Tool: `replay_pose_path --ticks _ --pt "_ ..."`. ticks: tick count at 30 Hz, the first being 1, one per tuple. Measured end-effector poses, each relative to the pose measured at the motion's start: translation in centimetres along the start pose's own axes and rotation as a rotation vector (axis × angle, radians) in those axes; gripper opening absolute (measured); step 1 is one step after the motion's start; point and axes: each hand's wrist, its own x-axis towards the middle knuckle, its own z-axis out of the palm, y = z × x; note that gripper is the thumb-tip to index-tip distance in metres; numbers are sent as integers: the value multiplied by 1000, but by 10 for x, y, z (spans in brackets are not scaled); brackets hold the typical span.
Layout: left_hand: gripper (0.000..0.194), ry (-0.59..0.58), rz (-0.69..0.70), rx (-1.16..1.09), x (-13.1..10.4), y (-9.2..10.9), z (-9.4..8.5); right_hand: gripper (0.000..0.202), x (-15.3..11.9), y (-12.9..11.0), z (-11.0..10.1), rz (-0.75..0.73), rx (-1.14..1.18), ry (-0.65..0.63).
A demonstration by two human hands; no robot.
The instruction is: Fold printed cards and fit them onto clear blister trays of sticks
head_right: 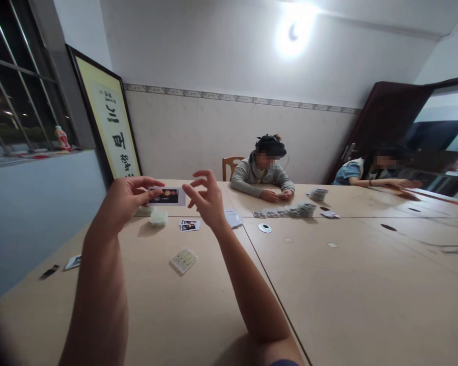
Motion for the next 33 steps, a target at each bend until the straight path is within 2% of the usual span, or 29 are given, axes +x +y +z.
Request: replay_pose_path --ticks 2,4,6,8,12,16,23,26,29,31,33 --pt "28 20 24 6 -2 2 1 37 1 -12 -9 182 91 -223" --pt "28 7 40 3 -4 5 3 34 -1 -22 -18 279 144 -414" --pt "27 -55 48 -33 -6 8 4 30 -4 -30 -25 290 144 -474" --pt "26 -112 59 -59 -7 10 6 26 -6 -36 -29 276 115 -454" --pt "24 -122 88 -67 -7 12 10 25 -9 -41 -32 278 86 -415" --pt "24 -181 112 -143 -4 12 14 24 -10 -43 -37 300 48 -412" --pt "29 -146 146 -95 -3 7 18 24 -9 -50 -46 311 23 -416" --pt "33 -55 220 52 -3 7 26 22 -10 -51 -45 329 -20 -360" --pt "37 141 418 267 -4 12 37 22 -11 -50 -44 341 -18 -294" --pt "27 206 518 400 -6 17 42 21 -12 -50 -43 344 -2 -269" --pt "9 175 544 478 -9 22 44 21 -11 -49 -42 328 19 -251"
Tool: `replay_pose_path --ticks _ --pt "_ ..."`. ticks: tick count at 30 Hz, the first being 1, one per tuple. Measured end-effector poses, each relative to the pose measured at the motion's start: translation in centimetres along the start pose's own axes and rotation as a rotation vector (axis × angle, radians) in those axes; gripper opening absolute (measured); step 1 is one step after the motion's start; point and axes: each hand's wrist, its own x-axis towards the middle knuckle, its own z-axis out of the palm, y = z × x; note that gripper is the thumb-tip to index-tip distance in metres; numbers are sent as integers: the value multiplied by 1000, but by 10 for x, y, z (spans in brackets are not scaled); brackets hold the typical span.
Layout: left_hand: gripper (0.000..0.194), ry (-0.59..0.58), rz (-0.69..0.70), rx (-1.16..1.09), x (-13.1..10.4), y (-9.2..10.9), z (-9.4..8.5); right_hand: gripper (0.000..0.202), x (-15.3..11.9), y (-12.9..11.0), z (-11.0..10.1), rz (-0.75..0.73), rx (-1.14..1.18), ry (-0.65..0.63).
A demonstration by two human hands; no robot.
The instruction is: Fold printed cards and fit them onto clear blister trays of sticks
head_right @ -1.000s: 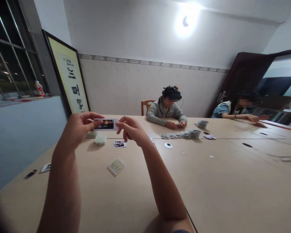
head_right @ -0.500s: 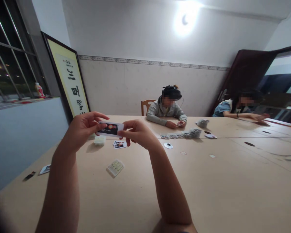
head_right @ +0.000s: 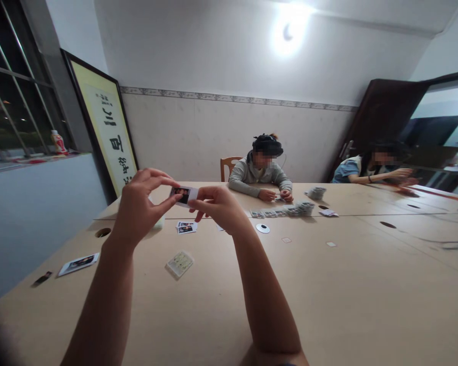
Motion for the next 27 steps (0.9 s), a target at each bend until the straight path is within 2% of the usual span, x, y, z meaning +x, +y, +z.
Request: replay_pose_path --ticks 1,10,23,27 --pt "5 -34 3 6 0 2 -1 21 0 0 0 -17 10 6" --pt "19 -189 53 -87 -2 8 -8 18 -2 1 6 -150 128 3" --pt "33 -302 73 -214 -7 11 -17 16 -10 -5 5 -187 16 39" --pt "28 -338 46 -228 -7 13 -20 19 -10 -5 5 -183 -7 50"
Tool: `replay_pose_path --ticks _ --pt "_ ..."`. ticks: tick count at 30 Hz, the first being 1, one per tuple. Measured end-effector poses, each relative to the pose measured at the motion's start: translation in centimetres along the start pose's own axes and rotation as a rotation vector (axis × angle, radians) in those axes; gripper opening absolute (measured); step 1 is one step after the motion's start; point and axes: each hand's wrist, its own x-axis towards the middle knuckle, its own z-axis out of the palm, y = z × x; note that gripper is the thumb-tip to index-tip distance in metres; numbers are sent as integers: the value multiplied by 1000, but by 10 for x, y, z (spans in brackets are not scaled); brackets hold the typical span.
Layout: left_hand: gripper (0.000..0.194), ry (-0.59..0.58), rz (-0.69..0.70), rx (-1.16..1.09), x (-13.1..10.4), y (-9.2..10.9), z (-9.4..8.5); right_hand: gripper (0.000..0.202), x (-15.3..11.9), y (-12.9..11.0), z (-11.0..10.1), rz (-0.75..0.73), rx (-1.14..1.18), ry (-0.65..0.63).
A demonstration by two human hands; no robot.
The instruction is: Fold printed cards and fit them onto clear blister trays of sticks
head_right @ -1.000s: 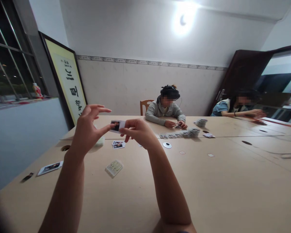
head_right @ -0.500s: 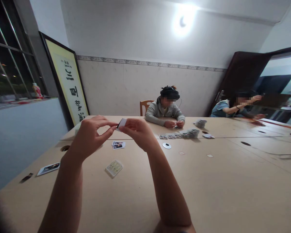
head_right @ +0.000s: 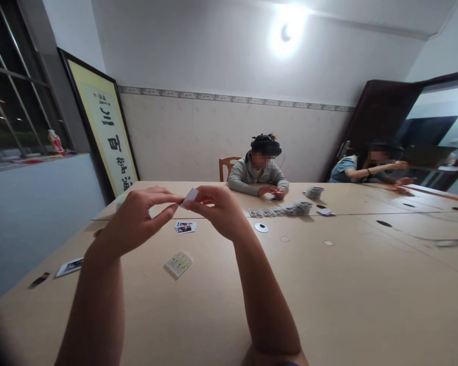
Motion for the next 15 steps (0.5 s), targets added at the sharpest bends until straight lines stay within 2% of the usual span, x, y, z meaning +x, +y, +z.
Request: replay_pose_path --ticks 6,15 --pt "23 -6 -16 11 1 0 0 27 1 1 -1 41 39 -28" --pt "23 31 10 4 2 2 2 19 1 1 -1 0 37 -3"
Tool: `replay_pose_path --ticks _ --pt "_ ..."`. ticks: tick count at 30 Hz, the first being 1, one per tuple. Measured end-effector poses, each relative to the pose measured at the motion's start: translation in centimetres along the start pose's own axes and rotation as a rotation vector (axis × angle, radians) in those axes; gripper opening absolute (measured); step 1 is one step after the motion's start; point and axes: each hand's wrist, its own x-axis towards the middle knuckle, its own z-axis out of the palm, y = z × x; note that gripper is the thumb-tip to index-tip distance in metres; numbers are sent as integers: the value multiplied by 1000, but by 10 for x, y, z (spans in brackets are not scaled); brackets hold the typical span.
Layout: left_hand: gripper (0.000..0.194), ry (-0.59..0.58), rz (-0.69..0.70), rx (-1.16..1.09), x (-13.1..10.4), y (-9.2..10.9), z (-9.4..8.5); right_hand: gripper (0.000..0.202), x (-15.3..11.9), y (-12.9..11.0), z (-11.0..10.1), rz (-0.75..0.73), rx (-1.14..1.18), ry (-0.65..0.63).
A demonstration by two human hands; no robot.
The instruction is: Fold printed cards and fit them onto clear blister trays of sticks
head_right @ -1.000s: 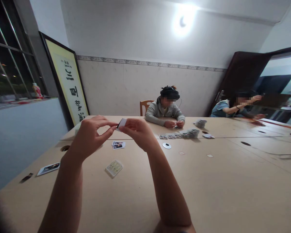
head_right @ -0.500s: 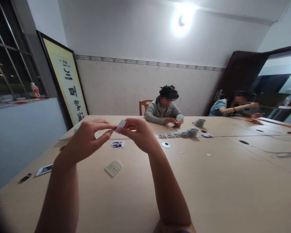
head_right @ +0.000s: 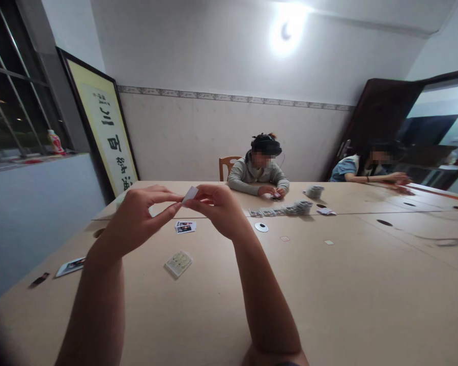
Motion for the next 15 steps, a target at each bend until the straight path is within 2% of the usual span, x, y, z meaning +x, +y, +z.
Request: replay_pose_path --ticks 15 --pt "24 53 37 5 1 0 1 20 -6 -9 1 -15 -92 -4"
